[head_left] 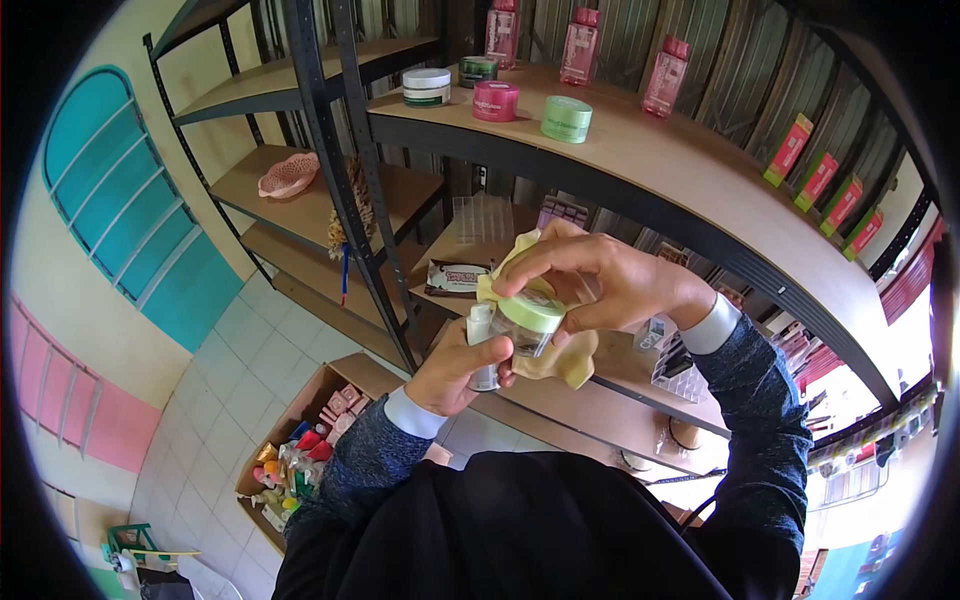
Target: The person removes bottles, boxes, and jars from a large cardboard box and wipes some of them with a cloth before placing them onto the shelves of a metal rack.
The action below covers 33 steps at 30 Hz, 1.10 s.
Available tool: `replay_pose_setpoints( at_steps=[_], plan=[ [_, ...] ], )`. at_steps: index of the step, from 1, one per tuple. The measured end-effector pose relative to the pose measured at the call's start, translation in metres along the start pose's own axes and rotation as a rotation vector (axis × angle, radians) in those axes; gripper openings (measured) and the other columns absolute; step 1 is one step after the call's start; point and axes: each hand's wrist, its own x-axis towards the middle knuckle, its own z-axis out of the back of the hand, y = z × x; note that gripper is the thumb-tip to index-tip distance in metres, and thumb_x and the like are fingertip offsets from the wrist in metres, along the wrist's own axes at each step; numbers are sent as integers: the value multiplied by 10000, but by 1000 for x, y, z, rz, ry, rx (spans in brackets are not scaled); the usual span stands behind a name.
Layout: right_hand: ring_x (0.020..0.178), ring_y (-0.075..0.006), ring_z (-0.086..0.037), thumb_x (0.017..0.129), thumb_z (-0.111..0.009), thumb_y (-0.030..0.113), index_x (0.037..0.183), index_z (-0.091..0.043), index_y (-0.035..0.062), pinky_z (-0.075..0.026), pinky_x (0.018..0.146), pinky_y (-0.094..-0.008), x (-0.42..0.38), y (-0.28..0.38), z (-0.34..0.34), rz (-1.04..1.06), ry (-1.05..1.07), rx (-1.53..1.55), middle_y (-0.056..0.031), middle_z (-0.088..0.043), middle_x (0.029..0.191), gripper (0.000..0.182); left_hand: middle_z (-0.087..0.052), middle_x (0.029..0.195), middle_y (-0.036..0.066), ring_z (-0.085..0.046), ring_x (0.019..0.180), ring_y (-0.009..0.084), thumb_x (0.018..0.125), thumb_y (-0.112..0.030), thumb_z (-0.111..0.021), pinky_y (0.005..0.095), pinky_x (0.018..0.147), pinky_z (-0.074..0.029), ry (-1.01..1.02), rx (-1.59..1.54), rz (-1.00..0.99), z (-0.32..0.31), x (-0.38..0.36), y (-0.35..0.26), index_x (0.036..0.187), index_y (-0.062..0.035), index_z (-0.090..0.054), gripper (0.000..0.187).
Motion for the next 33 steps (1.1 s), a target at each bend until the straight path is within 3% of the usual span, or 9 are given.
replay_pose_setpoints(
  at_steps=[5, 8, 11, 16, 20, 21, 22, 28, 33],
  plan=[
    [907, -216, -499, 574, -769, 170, 1104, -569, 74, -383, 840, -321, 0, 4, 6, 198, -90, -211, -98, -519, 1171, 574, -570, 838, 31, -543, 703, 73, 620, -219, -791, 220, 598, -456, -200, 366, -278, -10, 10, 3, 965, -3, -556, 470],
    [761, -175, -550, 634, -758, 357, 984, -528, 38, -462, 628, -290, 0, 20, 4, -203, -208, -333, -97, -539, 947, 527, -573, 871, 42, -549, 729, 73, 543, -195, -833, 222, 640, -466, -416, 632, -525, -13, 17, 7, 943, 13, -567, 523],
    [718, -190, -571, 656, -748, 361, 957, -463, 28, -467, 628, -295, 6, 29, -5, -427, -218, -257, -102, -568, 867, 532, -521, 971, 82, -548, 806, 127, 492, -213, -857, 227, 675, -470, -536, 751, -606, -17, 20, 2, 935, 36, -554, 591],
    [724, -156, -577, 666, -763, 241, 1033, -381, 44, -474, 644, -279, 6, 5, -17, -283, -383, -33, -107, -587, 849, 565, -388, 1060, 138, -459, 988, 207, 448, -227, -871, 245, 684, -468, -712, 1027, -960, 2, 31, 11, 935, 46, -535, 651],
    [759, -108, -552, 655, -774, 201, 1075, -351, 58, -478, 669, -256, 3, 11, -12, -396, -388, 20, -106, -580, 926, 613, -451, 1079, 66, -532, 841, 111, 480, -136, -861, 235, 688, -470, -714, 1132, -977, 3, 28, 15, 1014, 13, -514, 654],
    [786, -95, -542, 651, -777, 207, 1090, -348, 63, -478, 670, -245, 1, 14, -8, -399, -362, 0, -101, -574, 954, 630, -458, 1053, 74, -523, 820, 113, 482, -136, -863, 220, 655, -459, -667, 858, -843, 0, 25, 15, 991, 9, -528, 627],
    [812, -93, -535, 642, -783, 202, 1113, -349, 69, -475, 667, -234, -1, 20, 0, -359, -387, -11, -95, -567, 975, 653, -466, 1026, 81, -515, 800, 115, 483, -136, -865, 204, 621, -448, -612, 589, -703, 0, 22, 15, 968, 5, -541, 600],
    [969, -144, -513, 630, -761, 151, 1164, -443, 84, -445, 792, -273, 13, 6, 123, -56, -611, -530, -70, -526, 1101, 625, -488, 1017, 65, -507, 729, 76, 530, -77, -837, 179, 577, -433, -675, 649, -799, 45, -5, 27, 954, -10, -542, 521],
    [957, -194, -505, 623, -734, 127, 1194, -442, 116, -414, 838, -318, 39, -18, 162, -469, -379, -438, -86, -510, 1147, 641, -527, 969, 47, -516, 761, 84, 546, -68, -827, 171, 596, -428, -756, 641, -817, 62, -26, 37, 958, -25, -538, 506]
  ],
)
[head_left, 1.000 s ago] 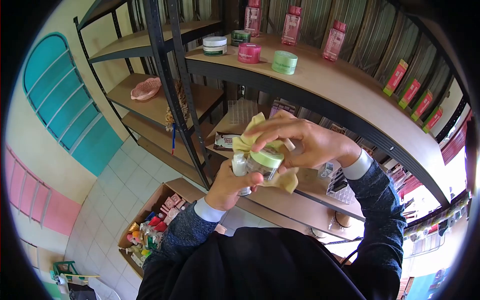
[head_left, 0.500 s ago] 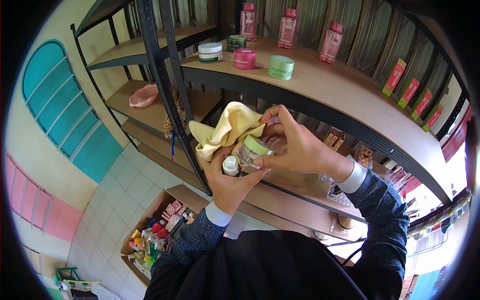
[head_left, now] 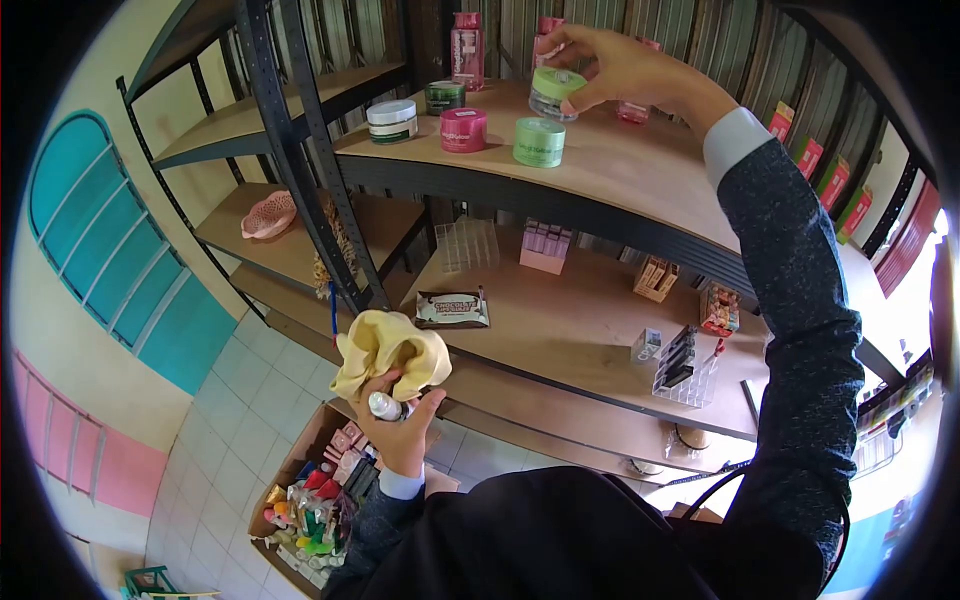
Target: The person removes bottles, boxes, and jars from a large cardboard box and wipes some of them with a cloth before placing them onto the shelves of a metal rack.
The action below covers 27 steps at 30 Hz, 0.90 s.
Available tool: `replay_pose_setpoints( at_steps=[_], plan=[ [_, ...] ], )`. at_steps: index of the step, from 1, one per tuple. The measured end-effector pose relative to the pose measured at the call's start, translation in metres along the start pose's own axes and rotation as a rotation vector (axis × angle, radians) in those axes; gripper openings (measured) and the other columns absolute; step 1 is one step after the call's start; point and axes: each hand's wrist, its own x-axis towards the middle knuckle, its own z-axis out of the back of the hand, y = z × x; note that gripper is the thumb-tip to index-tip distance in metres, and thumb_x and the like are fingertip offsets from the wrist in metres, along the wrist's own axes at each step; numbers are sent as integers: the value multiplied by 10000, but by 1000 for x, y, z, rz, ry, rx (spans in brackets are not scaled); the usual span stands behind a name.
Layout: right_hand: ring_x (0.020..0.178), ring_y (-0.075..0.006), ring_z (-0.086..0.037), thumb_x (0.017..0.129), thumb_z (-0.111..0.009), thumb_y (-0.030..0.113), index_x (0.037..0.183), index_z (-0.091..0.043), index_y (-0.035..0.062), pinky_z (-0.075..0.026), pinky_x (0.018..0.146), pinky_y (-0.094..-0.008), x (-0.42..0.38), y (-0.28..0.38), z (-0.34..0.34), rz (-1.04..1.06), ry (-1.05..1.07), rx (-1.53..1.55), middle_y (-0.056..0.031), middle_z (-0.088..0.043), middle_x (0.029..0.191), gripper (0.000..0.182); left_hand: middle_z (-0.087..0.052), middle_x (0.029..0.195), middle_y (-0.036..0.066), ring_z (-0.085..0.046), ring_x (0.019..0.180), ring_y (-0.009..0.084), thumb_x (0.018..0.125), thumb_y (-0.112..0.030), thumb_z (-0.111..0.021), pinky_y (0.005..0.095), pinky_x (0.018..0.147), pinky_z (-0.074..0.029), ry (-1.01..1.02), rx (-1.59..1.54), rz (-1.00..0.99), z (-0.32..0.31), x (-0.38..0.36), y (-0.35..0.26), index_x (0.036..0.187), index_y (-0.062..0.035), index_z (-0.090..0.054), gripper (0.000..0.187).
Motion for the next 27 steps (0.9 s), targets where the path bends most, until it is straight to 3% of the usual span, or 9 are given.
replay_pose_setpoints(
  at_steps=[10, 12, 20, 24, 27],
  plan=[
    [888, -187, -516, 597, -760, 138, 1211, -425, 133, -411, 849, -329, 15, -21, -11, -24, 92, 133, -98, -509, 1157, 699, -545, 961, 52, -525, 768, 90, 578, -67, -811, 184, 637, -433, -55, 27, -44, 15, -4, -2, 970, -22, -528, 485],
    [1080, -227, -474, 595, -764, 117, 1223, -408, 125, -461, 841, -339, 18, -21, -11, -72, 107, 150, -118, -475, 1215, 722, -540, 969, 53, -526, 776, 91, 580, -70, -811, 186, 639, -435, -62, 15, -49, 16, -5, -1, 970, -22, -530, 483],
    [1021, -214, -514, 597, -750, 99, 1231, -392, 113, -475, 792, -332, 42, -59, -2, -115, 105, 133, -100, -481, 1213, 728, -513, 1016, 70, -509, 869, 126, 577, -100, -818, 210, 663, -443, -84, 98, -21, 24, -11, 9, 958, -24, -534, 481],
    [1019, -202, -509, 598, -735, 32, 1210, -401, 79, -481, 796, -310, 55, -80, -15, -146, 165, 55, -103, -492, 1190, 699, -523, 1050, 124, -528, 959, 187, 637, -88, -772, 292, 857, -429, -60, 160, -32, 28, -14, 14, 984, 10, -496, 453],
    [1008, -200, -513, 588, -739, 17, 1213, -409, 95, -473, 794, -316, 59, -91, -23, -168, 205, 1, -97, -510, 1171, 711, -481, 1067, 96, -511, 978, 185, 621, -91, -783, 293, 857, -427, -48, 142, 12, 33, -15, 17, 976, -10, -505, 458]
  ],
)
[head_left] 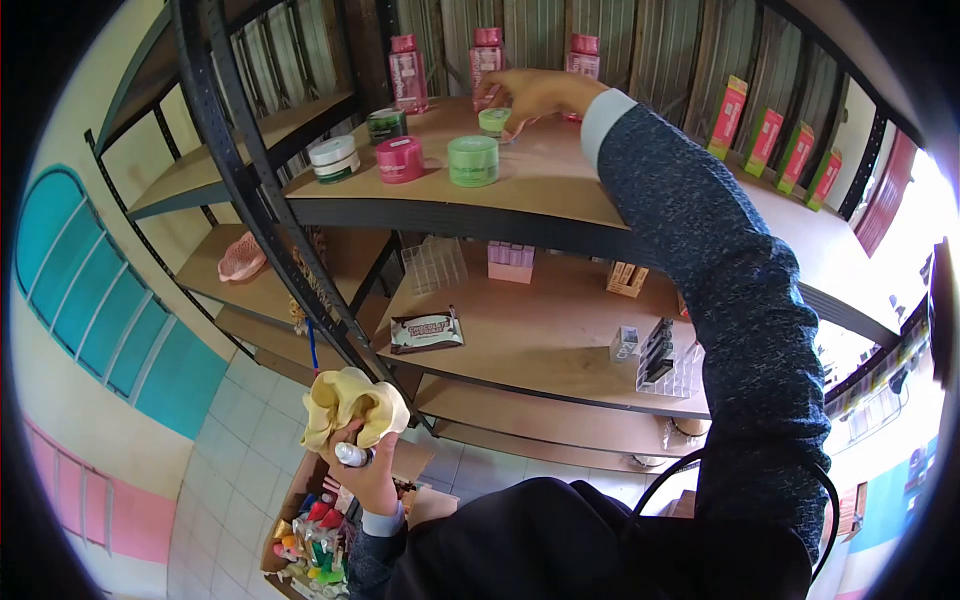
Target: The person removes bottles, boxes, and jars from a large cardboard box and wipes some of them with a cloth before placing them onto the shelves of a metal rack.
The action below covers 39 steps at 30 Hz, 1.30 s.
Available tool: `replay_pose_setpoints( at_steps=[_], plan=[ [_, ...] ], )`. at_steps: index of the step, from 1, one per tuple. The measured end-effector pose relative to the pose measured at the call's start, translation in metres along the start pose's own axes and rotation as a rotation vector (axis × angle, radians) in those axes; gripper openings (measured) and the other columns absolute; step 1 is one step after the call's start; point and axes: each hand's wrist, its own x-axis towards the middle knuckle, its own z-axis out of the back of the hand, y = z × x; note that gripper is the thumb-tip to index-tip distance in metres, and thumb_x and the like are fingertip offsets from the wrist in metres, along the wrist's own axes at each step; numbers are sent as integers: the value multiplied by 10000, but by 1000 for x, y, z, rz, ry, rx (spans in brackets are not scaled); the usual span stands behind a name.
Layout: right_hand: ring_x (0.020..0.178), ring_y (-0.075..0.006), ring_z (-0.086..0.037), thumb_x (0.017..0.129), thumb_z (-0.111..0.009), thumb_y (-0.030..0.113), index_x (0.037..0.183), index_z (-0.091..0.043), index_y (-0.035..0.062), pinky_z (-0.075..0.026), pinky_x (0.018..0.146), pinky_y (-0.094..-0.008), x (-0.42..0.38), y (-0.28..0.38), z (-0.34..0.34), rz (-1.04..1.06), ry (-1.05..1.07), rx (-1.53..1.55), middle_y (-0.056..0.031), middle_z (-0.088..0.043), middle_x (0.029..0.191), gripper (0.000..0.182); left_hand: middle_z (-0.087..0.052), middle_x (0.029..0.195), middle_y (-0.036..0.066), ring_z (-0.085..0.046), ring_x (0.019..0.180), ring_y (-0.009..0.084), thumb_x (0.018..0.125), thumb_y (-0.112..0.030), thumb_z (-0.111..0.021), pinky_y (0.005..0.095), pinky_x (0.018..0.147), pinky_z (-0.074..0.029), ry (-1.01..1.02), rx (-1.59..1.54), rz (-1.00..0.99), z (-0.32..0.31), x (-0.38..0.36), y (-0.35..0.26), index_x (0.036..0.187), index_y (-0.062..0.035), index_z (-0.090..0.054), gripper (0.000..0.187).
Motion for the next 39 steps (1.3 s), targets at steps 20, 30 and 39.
replay_pose_setpoints(
  at_steps=[20, 30, 39],
  plan=[
    [1114, -238, -455, 663, -714, 333, 1250, -415, 146, -389, 888, -443, -6, -9, 3, -53, -125, 85, -76, -469, 1239, 684, -445, 1071, 71, -476, 1016, 192, 601, -127, -803, 290, 868, -415, -79, 58, 20, -4, -7, -9, 939, -18, -550, 436],
    [950, -176, -548, 668, -709, 399, 1190, -490, 163, -451, 774, -356, -10, -6, -1, -125, -73, 27, -55, -514, 1141, 613, -485, 1031, 77, -506, 966, 185, 619, -39, -763, 289, 862, -424, -72, 40, 66, -3, -14, -19, 986, -16, -485, 461],
    [773, -160, -578, 659, -731, 273, 1174, -468, 85, -500, 661, -287, -24, 2, 6, -96, -78, 123, -85, -570, 968, 607, -482, 1035, 74, -508, 970, 188, 606, -8, -761, 285, 862, -426, -118, 16, 106, 8, -19, -18, 986, -3, -486, 469]
  ],
)
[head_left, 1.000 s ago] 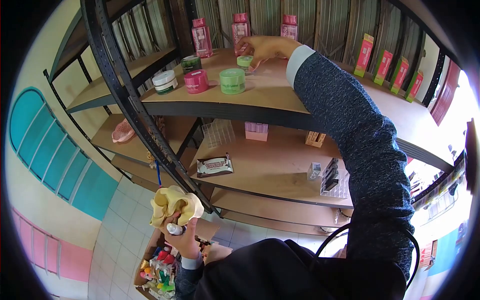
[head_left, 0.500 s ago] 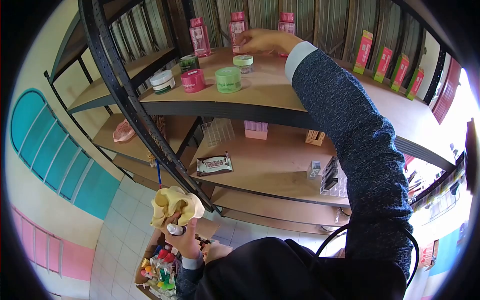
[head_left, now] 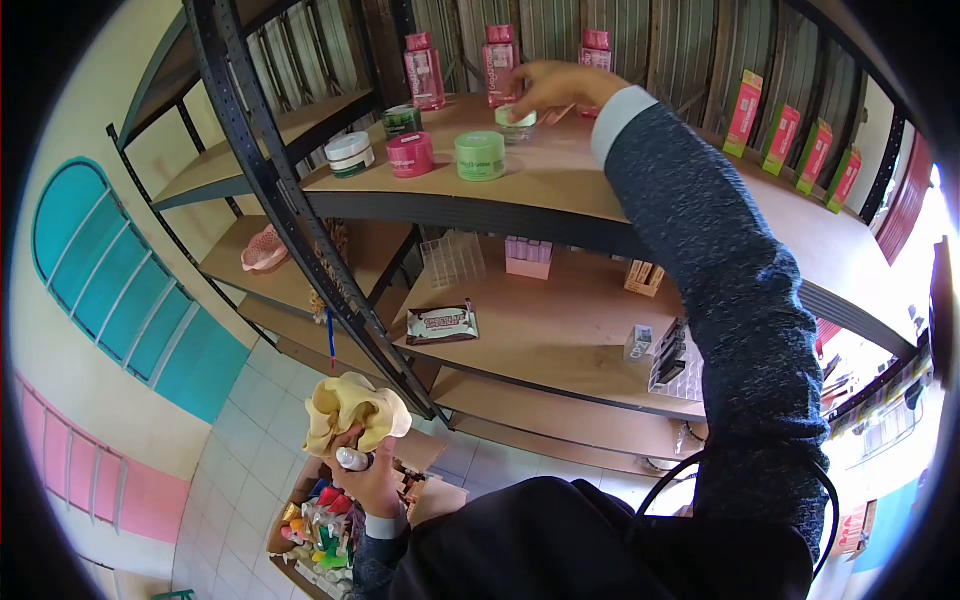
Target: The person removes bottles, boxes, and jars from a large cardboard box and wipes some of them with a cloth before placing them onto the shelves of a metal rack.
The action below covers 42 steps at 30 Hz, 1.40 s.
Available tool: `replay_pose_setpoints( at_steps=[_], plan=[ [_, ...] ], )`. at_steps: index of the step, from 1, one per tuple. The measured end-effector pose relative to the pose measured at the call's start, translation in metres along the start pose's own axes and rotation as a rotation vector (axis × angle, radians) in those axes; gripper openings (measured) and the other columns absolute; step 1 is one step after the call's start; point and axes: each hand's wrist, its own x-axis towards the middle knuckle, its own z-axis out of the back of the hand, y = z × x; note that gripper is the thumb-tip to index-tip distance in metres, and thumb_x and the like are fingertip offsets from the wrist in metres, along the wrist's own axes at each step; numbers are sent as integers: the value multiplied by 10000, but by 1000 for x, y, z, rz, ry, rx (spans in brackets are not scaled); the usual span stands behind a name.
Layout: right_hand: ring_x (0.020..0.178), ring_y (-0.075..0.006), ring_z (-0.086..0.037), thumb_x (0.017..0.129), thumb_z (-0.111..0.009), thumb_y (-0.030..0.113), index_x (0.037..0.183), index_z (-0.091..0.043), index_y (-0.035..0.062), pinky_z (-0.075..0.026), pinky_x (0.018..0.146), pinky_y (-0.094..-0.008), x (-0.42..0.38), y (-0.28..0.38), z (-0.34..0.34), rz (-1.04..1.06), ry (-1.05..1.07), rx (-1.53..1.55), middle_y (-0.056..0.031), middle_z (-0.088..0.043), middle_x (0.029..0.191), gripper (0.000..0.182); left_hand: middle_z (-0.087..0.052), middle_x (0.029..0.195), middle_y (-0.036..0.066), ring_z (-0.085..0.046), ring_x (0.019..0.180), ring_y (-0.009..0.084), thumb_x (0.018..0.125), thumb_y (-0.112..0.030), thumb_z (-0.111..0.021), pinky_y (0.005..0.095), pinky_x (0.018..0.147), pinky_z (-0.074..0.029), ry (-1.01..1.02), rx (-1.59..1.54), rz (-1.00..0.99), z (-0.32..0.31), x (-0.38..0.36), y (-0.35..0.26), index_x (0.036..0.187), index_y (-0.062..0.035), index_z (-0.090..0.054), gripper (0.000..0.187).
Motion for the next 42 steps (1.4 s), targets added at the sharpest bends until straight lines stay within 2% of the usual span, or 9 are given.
replay_pose_setpoints(
  at_steps=[2, 12, 26, 31, 34, 37, 39, 40, 42],
  plan=[
    [750, -161, -579, 660, -727, 254, 1148, -456, 55, -507, 656, -282, -14, 5, 14, 27, 46, 37, -89, -575, 928, 594, -524, 947, 76, -546, 806, 143, 697, -14, -681, 226, 675, -475, 10, 59, -193, 2, 0, 3, 997, -1, -481, 360],
    [783, -147, -557, 630, -731, 157, 1060, -481, 52, -512, 645, -268, -92, 32, 13, -6, 185, -21, -62, -527, 895, 509, -511, 989, 58, -522, 872, 132, 691, -38, -714, 233, 757, -443, 93, 136, -171, -2, -2, -2, 996, -22, -480, 385],
    [843, -130, -514, 671, -696, 164, 1104, -472, 100, -510, 646, -250, -91, 24, 5, -21, 122, -70, -37, -488, 941, 491, -545, 918, 67, -561, 755, 126, 678, -55, -732, 217, 651, -477, 57, 115, -153, 25, -10, -3, 974, -15, -504, 376],
    [1081, -176, -430, 703, -674, 210, 1173, -439, 91, -441, 826, -330, -106, 31, 2, -72, 74, -149, -69, -457, 1222, 539, -550, 942, 73, -553, 849, 149, 668, -74, -746, 239, 751, -462, 28, 66, -105, 46, -13, -10, 999, -5, -500, 418],
    [1097, -210, -451, 740, -648, 334, 1212, -425, 53, -378, 908, -319, -112, 31, -3, 260, -183, -169, -104, -452, 1232, 594, -528, 996, 81, -530, 912, 167, 665, -31, -732, 267, 812, -433, -24, 76, -11, 73, -16, -15, 985, -6, -499, 397],
    [1105, -206, -451, 752, -639, 375, 1197, -433, 15, -361, 924, -317, -159, 103, -70, 476, -305, 356, -100, -475, 1200, 609, -565, 827, 45, -528, 639, 91, 742, -64, -666, 203, 570, -432, -155, -48, 228, 99, -22, -24, 956, -22, -518, 263],
    [1088, -210, -469, 730, -676, 381, 1158, -442, -15, -367, 917, -344, -168, 125, -142, 652, 78, 661, -130, -482, 1166, 628, -567, 741, 13, -514, 546, 72, 779, -110, -638, 202, 490, -419, -210, -67, 319, 122, -24, -23, 921, -38, -537, 188],
    [1069, -208, -475, 709, -703, 361, 1150, -443, -20, -382, 891, -350, -173, 140, -197, 622, 294, 952, -145, -487, 1145, 638, -565, 706, -2, -511, 520, 69, 798, -138, -624, 205, 467, -416, -237, -45, 373, 135, -27, -21, 900, -46, -548, 157],
    [1125, -201, -441, 731, -691, 311, 1173, -444, 14, -370, 911, -338, -163, 155, -297, 402, 811, 877, -110, -473, 1178, 588, -561, 688, -14, -511, 522, 59, 811, -192, -618, 204, 455, -410, -178, -108, 522, 161, -36, -16, 870, -51, -564, 162]
  ],
)
